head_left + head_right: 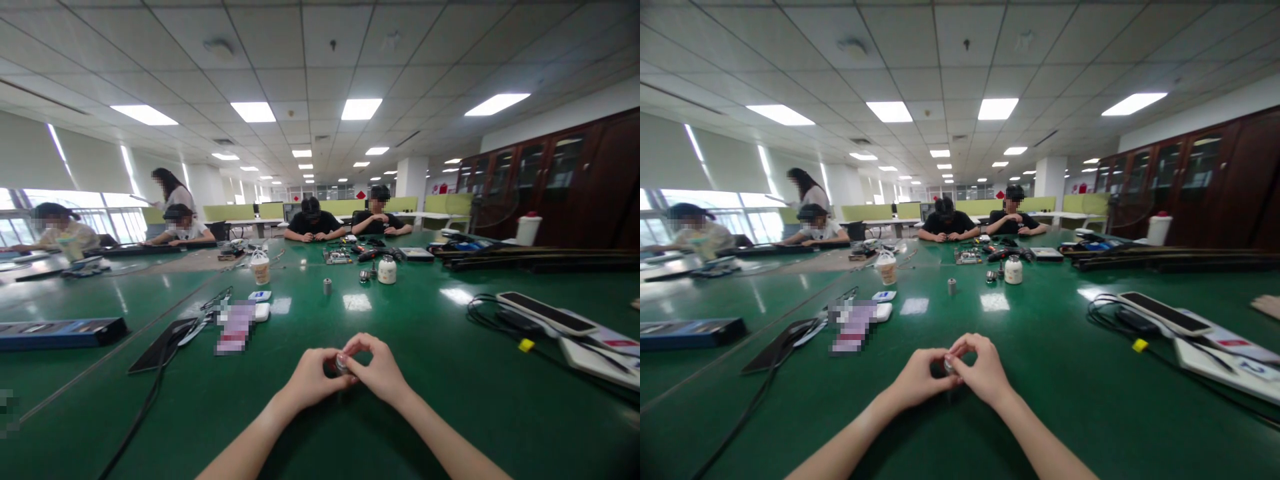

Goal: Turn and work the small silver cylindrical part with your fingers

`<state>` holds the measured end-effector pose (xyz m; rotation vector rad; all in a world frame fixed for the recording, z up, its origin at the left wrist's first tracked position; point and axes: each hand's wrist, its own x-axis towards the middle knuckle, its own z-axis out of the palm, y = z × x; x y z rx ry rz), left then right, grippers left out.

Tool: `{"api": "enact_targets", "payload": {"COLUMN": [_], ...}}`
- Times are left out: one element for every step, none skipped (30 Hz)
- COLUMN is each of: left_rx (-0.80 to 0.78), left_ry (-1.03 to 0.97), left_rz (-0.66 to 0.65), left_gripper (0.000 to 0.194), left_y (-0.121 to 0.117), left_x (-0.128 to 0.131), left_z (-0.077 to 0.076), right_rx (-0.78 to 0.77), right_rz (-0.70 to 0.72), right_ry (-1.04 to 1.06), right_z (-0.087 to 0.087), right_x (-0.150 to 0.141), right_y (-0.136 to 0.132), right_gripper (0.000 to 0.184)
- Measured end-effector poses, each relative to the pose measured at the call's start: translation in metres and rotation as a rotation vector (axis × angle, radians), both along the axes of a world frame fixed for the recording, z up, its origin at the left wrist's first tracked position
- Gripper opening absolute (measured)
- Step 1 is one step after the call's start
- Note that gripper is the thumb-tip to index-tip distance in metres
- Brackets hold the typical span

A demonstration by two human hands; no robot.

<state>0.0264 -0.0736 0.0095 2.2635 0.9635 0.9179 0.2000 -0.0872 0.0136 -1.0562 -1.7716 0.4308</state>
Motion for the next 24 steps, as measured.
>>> {"api": "enact_targets", "payload": {"left_rx": [0.0, 0.001, 0.001, 0.001, 0.0, -0.001, -0.003, -0.005, -0.007, -0.008, -0.009, -0.01, -0.01, -0.01, -0.009, -0.007, -0.005, -0.003, 0.0, 0.004, 0.007, 0.01, 0.012, 0.014], "left_ry": [0.0, 0.0, 0.0, 0.002, 0.003, 0.004, 0.005, 0.006, 0.007, 0.008, 0.009, 0.011, 0.013, 0.015, 0.018, 0.02, 0.021, 0.023, 0.023, 0.024, 0.025, 0.026, 0.027, 0.029], "left_rz": [0.001, 0.002, 0.003, 0.003, 0.003, 0.002, 0.001, 0.001, 0.001, 0.002, 0.003, 0.006, 0.009, 0.012, 0.015, 0.018, 0.021, 0.023, 0.026, 0.029, 0.032, 0.035, 0.038, 0.04], "left_gripper": [0.02, 0.021, 0.021, 0.021, 0.021, 0.022, 0.022, 0.023, 0.025, 0.026, 0.027, 0.027, 0.027, 0.027, 0.026, 0.025, 0.023, 0.022, 0.02, 0.019, 0.019, 0.019, 0.02, 0.02], "left_y": [-0.0001, -0.0002, -0.0003, -0.0004, -0.0004, -0.0005, -0.0007, -0.001, -0.0013, -0.0016, -0.0018, -0.002, -0.0022, -0.0022, -0.0022, -0.0021, -0.0019, -0.0017, -0.0015, -0.0012, -0.0009, -0.0006, -0.0003, 0.0], "left_x": [0.0001, 0.0002, 0.0003, 0.0004, 0.0005, 0.0006, 0.0006, 0.0007, 0.0007, 0.0007, 0.0007, 0.0006, 0.0006, 0.0006, 0.0007, 0.0009, 0.0011, 0.0013, 0.0015, 0.0018, 0.0019, 0.0019, 0.0019, 0.0018], "left_z": [0.0, -0.0001, 0.0, 0.0002, 0.0005, 0.0009, 0.0015, 0.002, 0.0025, 0.0029, 0.0032, 0.0033, 0.0033, 0.0033, 0.0032, 0.003, 0.0029, 0.0027, 0.0025, 0.0023, 0.0021, 0.0019, 0.0017, 0.0015], "right_rx": [0.004, 0.008, 0.011, 0.014, 0.016, 0.017, 0.018, 0.019, 0.02, 0.022, 0.024, 0.027, 0.03, 0.034, 0.039, 0.043, 0.048, 0.053, 0.058, 0.063, 0.068, 0.072, 0.075, 0.076], "right_rz": [-0.01, -0.02, -0.029, -0.037, -0.043, -0.048, -0.052, -0.058, -0.065, -0.073, -0.082, -0.091, -0.1, -0.11, -0.119, -0.127, -0.133, -0.137, -0.139, -0.137, -0.133, -0.128, -0.123, -0.118], "right_ry": [-0.002, -0.003, -0.003, -0.003, -0.003, -0.003, -0.002, -0.001, 0.0, 0.002, 0.002, 0.003, 0.003, 0.002, 0.001, -0.001, -0.004, -0.007, -0.011, -0.016, -0.021, -0.025, -0.03, -0.033], "right_z": [0.0004, 0.0007, 0.001, 0.0011, 0.0011, 0.0011, 0.001, 0.001, 0.0011, 0.0012, 0.0014, 0.0016, 0.0018, 0.0019, 0.0018, 0.0016, 0.0013, 0.0009, 0.0004, -0.0001, -0.0005, -0.0008, -0.001, -0.0011], "right_x": [0.0, 0.0001, 0.0002, 0.0002, 0.0003, 0.0003, 0.0001, -0.0002, -0.0007, -0.0014, -0.0022, -0.0031, -0.0041, -0.0051, -0.006, -0.0067, -0.0073, -0.0076, -0.0076, -0.0075, -0.0072, -0.0069, -0.0066, -0.0063], "right_y": [-0.0002, -0.0003, -0.0005, -0.0005, -0.0004, -0.0003, -0.0001, 0.0, 0.0002, 0.0002, 0.0002, 0.0002, 0.0001, 0.0001, 0.0001, 0.0002, 0.0003, 0.0006, 0.0008, 0.0011, 0.0013, 0.0014, 0.0015, 0.0014], "right_gripper": [0.003, 0.004, 0.004, 0.005, 0.005, 0.006, 0.006, 0.007, 0.008, 0.009, 0.01, 0.011, 0.011, 0.011, 0.011, 0.011, 0.011, 0.011, 0.01, 0.01, 0.009, 0.009, 0.008, 0.007]}}
